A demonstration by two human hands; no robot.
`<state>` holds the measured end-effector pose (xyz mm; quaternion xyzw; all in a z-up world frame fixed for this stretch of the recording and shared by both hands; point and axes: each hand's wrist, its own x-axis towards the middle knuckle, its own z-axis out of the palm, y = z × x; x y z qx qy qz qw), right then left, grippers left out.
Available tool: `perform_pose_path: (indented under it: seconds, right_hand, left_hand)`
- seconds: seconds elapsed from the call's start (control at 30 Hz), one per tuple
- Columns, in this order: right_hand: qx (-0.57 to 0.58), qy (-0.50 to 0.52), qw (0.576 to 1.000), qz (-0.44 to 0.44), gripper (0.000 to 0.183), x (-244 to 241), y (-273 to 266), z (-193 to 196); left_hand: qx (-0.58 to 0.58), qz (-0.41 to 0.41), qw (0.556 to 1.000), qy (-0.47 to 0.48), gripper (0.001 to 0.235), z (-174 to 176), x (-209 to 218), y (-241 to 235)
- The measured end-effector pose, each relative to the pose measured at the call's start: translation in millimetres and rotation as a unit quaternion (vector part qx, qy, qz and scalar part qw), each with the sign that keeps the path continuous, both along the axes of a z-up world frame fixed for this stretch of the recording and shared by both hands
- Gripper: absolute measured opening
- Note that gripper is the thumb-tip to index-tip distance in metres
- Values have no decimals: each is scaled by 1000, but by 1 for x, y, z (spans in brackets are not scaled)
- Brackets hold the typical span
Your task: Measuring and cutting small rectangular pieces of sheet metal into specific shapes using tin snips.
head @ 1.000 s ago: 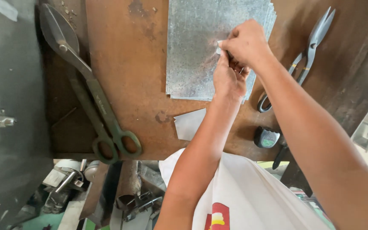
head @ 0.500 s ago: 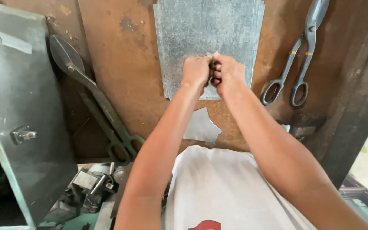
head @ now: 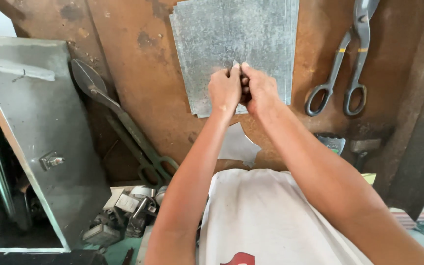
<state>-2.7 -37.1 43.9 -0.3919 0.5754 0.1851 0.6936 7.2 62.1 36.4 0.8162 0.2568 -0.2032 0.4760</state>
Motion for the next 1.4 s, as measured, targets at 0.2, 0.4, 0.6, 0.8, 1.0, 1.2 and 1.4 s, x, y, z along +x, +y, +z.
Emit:
perform_pose_path:
  seconds: [0.2,0.4,0.6,0.8,1.0,1.2,1.4]
  right_hand:
    - [-157,-13,970,187,19,2,-53,66]
    - [-362,-141,904,176,9,-13,-189,82]
    - [-554,-252,686,400,11,-61,-257,45]
    - [-488,-225,773,339,16,-71,-230,28]
    - [-535,-239,715,381,18,-78,-241,10]
    - [-532,-192,725,393,18,-67,-239,18]
    - [-205,-166,883,388,38,-34,-124,110]
  left_hand:
    - [45,-40,998,6,42,-21,2,3]
    - [91,-175,980,-26,37,-15,21,22]
    - [147,-343,925,71,25,24,70,29]
    - [244,-535,807,51,19,35,101,20]
    - [295,-734,611,-36,17,51,125,1]
    - [338,-748,562,-101,14,36,127,-7]
    - [-200,-138,970,-17,37,87,37,16]
